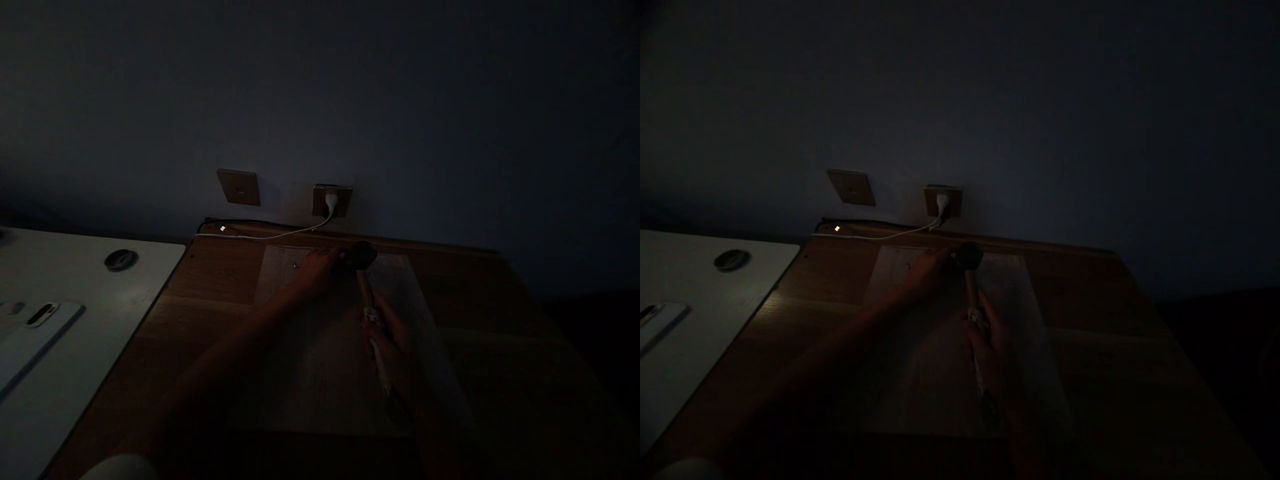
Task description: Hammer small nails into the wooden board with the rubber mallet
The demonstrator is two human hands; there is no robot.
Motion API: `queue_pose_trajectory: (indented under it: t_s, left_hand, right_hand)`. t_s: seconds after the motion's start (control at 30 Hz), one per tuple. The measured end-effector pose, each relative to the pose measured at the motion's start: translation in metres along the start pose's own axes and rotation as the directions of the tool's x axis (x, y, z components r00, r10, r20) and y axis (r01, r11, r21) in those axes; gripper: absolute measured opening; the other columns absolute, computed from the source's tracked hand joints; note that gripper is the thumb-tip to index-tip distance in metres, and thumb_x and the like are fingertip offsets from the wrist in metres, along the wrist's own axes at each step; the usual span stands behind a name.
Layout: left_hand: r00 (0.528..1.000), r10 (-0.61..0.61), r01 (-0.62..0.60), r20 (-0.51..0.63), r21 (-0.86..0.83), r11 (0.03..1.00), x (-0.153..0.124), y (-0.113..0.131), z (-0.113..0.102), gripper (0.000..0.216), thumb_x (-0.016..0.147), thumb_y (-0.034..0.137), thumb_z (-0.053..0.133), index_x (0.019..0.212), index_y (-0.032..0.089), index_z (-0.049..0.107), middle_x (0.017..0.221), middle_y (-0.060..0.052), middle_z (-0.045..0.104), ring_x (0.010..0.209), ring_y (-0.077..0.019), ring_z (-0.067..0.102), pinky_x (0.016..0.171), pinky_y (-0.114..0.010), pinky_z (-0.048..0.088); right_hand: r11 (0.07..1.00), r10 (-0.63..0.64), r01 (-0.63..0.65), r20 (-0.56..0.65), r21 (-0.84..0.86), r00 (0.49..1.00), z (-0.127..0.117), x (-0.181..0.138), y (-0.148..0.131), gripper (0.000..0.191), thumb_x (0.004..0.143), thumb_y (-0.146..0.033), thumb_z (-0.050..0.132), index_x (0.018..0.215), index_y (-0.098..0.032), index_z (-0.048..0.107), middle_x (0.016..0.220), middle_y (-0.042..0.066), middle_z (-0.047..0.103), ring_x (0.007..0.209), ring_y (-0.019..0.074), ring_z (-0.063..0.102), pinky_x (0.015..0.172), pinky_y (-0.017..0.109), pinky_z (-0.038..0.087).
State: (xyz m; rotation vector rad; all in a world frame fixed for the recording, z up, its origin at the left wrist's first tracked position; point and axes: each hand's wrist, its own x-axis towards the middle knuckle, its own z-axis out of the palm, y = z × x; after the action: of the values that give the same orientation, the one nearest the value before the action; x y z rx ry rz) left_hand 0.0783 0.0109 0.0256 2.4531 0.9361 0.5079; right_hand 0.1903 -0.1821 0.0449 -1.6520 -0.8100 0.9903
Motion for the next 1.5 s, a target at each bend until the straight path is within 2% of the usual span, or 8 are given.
queue_pose_trajectory:
  t_s: [0.2,0.6,0.77,0.83,0.97,1.13,1.3,1.5]
  left_hand:
    - [1.000,-0.008,0.008,0.017,-0.012,1.000,0.000,0.000,-0.001,0.051,0.093,0.015,0.063,0.144,0.022,0.057,0.127,-0.010,0.077,0.115,-0.0264,0.074,0.101,-0.039,0.055]
    - [0.999,-0.008,0.008,0.034,-0.006,1.000,-0.001,-0.001,-0.001,0.048,0.094,0.013,0.059,0.142,0.019,0.057,0.121,-0.010,0.077,0.109,-0.0259,0.073,0.097,-0.037,0.055]
    - [0.988,0.152,-0.149,-0.026,0.082,0.985,-0.001,0.009,-0.016,0.040,0.093,0.019,0.065,0.133,0.017,0.061,0.137,-0.014,0.066,0.130,-0.0322,0.059,0.108,-0.044,0.048]
    - [0.977,0.213,-0.214,0.022,0.097,0.972,-0.004,0.019,-0.025,0.031,0.093,0.025,0.068,0.124,0.018,0.065,0.130,-0.013,0.067,0.123,-0.0315,0.061,0.102,-0.041,0.050]
    - [0.875,0.379,-0.398,0.301,0.002,0.917,-0.013,0.038,-0.027,0.014,0.095,0.026,0.066,0.107,0.020,0.071,0.105,-0.008,0.071,0.089,-0.0225,0.069,0.075,-0.031,0.052]
    - [0.791,0.501,-0.528,0.351,-0.021,0.849,-0.020,0.043,-0.001,0.023,0.093,0.024,0.070,0.117,0.021,0.072,0.107,-0.009,0.074,0.095,-0.0246,0.072,0.077,-0.031,0.053]
    - [0.813,0.476,-0.467,0.336,-0.112,0.877,-0.017,0.040,0.002,0.015,0.097,0.020,0.065,0.110,0.021,0.072,0.099,-0.008,0.076,0.087,-0.0221,0.072,0.073,-0.030,0.053]
    - [0.902,0.330,-0.331,0.280,-0.044,0.943,-0.011,0.033,-0.025,0.019,0.092,0.009,0.060,0.105,0.016,0.071,0.107,-0.010,0.072,0.087,-0.0198,0.070,0.074,-0.028,0.052]
  right_hand:
    - [0.999,0.019,-0.018,-0.023,0.048,1.000,0.000,0.001,0.005,0.075,0.079,-0.046,0.074,0.150,-0.026,0.058,0.088,0.000,0.071,0.045,0.0092,0.049,0.035,0.022,0.042]
    - [0.999,0.005,-0.003,-0.034,0.045,0.999,0.003,-0.001,-0.005,0.073,0.079,-0.050,0.074,0.146,-0.024,0.060,0.079,-0.003,0.066,0.044,0.0096,0.049,0.035,0.022,0.042]
    - [0.993,0.033,-0.023,-0.088,0.120,0.996,-0.001,0.003,-0.005,0.076,0.078,-0.049,0.075,0.147,-0.021,0.058,0.070,-0.004,0.064,0.040,0.0099,0.045,0.032,0.022,0.037]
    - [0.991,0.025,-0.008,-0.122,0.137,0.992,-0.004,0.005,-0.008,0.076,0.078,-0.048,0.074,0.145,-0.018,0.058,0.059,-0.007,0.056,0.038,0.0107,0.042,0.032,0.022,0.034]
    - [0.985,0.042,-0.010,-0.178,0.174,0.983,-0.010,0.009,-0.012,0.077,0.074,-0.045,0.073,0.144,-0.018,0.058,0.050,-0.010,0.049,0.036,0.0114,0.041,0.033,0.021,0.032]
    - [0.974,0.069,-0.030,-0.171,0.225,0.983,-0.010,0.008,-0.014,0.081,0.072,-0.044,0.074,0.147,-0.019,0.057,0.052,-0.010,0.051,0.035,0.0102,0.040,0.032,0.020,0.030]
    - [0.976,0.086,-0.058,-0.129,0.209,0.988,-0.009,0.006,-0.014,0.085,0.074,-0.044,0.072,0.153,-0.017,0.051,0.052,-0.011,0.050,0.035,0.0107,0.040,0.032,0.021,0.031]
    - [0.974,0.067,-0.036,-0.130,0.224,0.989,-0.010,0.006,-0.012,0.074,0.074,-0.045,0.073,0.141,-0.016,0.059,0.053,-0.009,0.051,0.037,0.0111,0.041,0.032,0.022,0.031]
